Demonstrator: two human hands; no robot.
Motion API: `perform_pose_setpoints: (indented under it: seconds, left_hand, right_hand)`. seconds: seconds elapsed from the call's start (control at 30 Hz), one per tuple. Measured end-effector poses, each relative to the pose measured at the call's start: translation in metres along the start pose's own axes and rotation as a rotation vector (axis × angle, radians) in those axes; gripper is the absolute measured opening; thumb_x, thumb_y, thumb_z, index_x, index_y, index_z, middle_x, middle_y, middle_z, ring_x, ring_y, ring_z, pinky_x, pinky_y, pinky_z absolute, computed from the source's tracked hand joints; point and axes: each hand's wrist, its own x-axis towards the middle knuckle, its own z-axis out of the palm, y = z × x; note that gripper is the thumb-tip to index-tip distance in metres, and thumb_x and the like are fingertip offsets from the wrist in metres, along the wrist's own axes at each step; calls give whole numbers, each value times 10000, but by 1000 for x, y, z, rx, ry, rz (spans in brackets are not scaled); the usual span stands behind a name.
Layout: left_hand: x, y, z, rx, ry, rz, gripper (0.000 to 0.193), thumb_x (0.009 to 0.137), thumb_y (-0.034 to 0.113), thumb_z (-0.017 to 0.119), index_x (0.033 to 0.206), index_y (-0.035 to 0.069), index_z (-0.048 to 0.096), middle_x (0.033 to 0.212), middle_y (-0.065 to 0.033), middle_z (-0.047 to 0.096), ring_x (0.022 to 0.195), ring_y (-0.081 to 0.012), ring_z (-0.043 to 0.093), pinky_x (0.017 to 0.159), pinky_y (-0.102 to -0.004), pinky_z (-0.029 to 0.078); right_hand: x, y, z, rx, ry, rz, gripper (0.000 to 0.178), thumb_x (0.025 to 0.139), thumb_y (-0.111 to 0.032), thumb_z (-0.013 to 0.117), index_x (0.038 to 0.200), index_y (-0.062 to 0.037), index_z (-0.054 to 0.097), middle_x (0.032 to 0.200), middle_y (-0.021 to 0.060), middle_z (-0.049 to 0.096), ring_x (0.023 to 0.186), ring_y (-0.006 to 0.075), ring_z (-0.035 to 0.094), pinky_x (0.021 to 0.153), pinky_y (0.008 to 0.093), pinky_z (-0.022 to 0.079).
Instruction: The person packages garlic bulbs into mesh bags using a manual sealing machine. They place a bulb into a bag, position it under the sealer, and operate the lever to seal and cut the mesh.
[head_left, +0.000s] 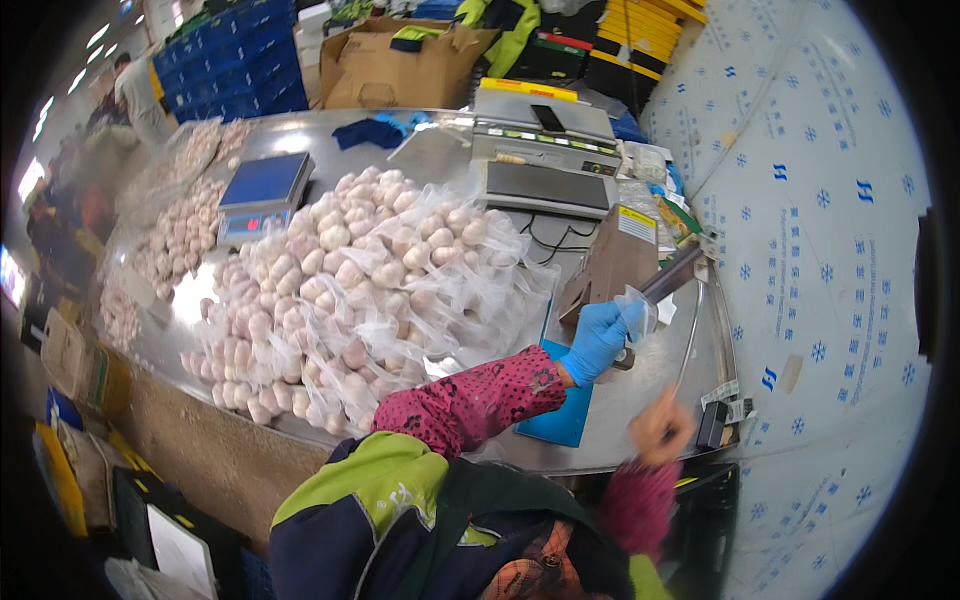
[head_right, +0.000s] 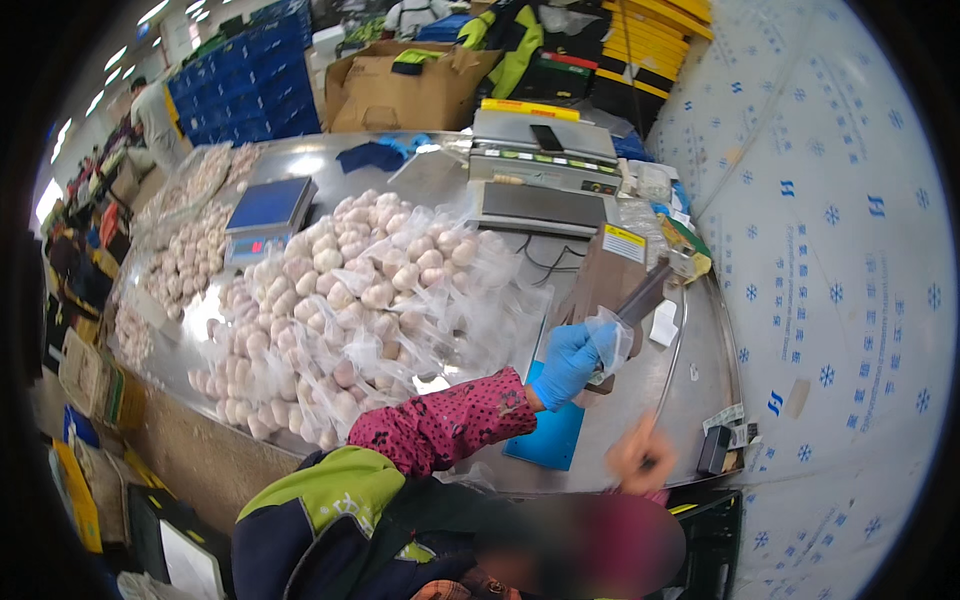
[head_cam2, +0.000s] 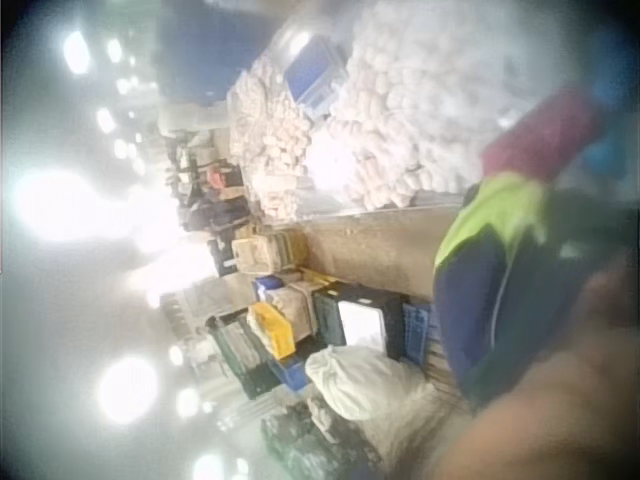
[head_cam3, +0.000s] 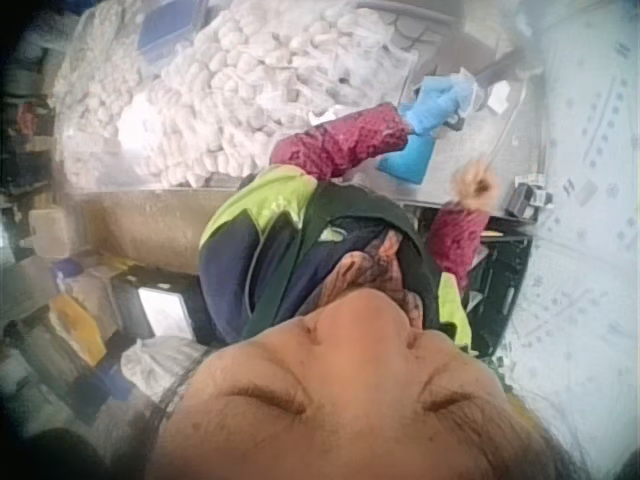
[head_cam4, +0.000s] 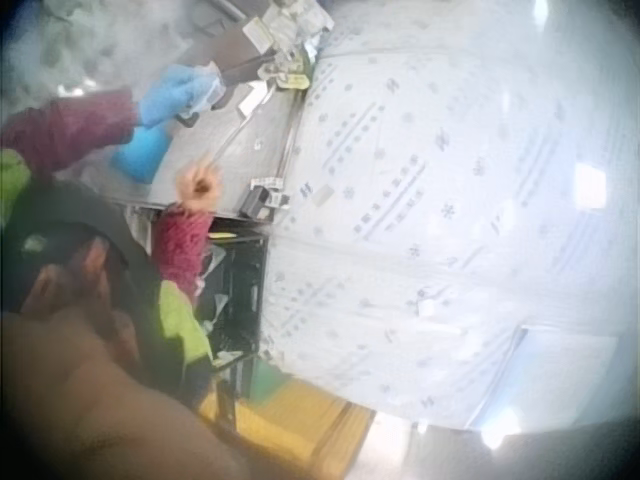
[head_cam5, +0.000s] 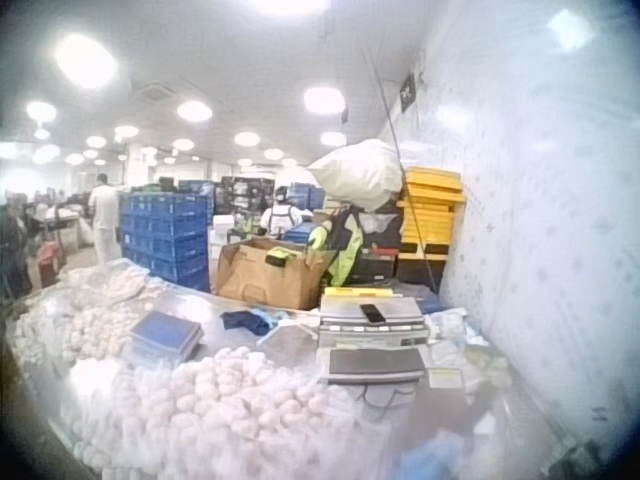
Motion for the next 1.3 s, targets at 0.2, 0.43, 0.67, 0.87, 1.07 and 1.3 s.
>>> perform_pose_setpoints:
  seconds: [0.2, 0.43, 0.67, 0.87, 1.07, 1.3]
  left_hand:
    - [2, -9, 8, 25, -55, 59, 285, 953, 260, 571, 799, 33, 648, 673, 24, 549, 599, -41, 485, 540, -230, 396]
    - [-3, -3, 20, 1064, -201, 658, 52, 772, 159, 626, 775, 147, 676, 804, -41, 582, 832, -243, 540, 733, -384, 398]
    - [-29, 2, 72, 1168, -379, 707, 127, 659, 177, 670, 785, 186, 664, 892, 9, 581, 968, -244, 539, 860, -429, 384]
    - [-43, 35, -18, 1182, -118, 813, 211, 712, 158, 684, 916, 210, 684, 873, 42, 622, 954, -209, 584, 814, -376, 438]
    - [-53, 120, -235, 1622, 429, 603, 343, 669, -17, 643, 975, 132, 688, 811, -58, 619, 778, -282, 586, 706, -405, 455]
    - [-34, 120, -381, 2075, 362, 112, 341, 680, 140, 714, 993, 273, 705, 1223, -22, 571, 1153, -312, 483, 903, -465, 382]
  right_hand:
    - [-55, 71, -37, 112, -168, 106, 274, 936, -215, 502, 716, -80, 412, 614, 56, 411, 485, 145, 328, 487, 280, 303]
    - [3, -1, 38, 89, 20, -59, 168, 967, -231, 490, 987, -65, 511, 645, 52, 472, 512, 156, 392, 518, 304, 359]
    - [19, 40, -40, -1205, 250, -714, 348, 975, -187, 488, 1248, 25, 452, 1144, 162, 565, 1077, 295, 553, 957, 362, 415]
    - [-48, -29, -84, -503, 783, -347, 406, 1012, -328, 433, 1085, 54, 549, 916, 161, 639, 795, 243, 650, 733, 307, 535]
    - [-148, -37, -135, -804, 1282, -655, 439, 987, -304, 426, 1223, 55, 514, 1086, 212, 617, 988, 301, 627, 884, 384, 519]
    - [-133, -8, -94, -830, 1263, -565, 439, 997, -282, 399, 1310, 10, 496, 1133, 186, 602, 1017, 263, 597, 874, 348, 483]
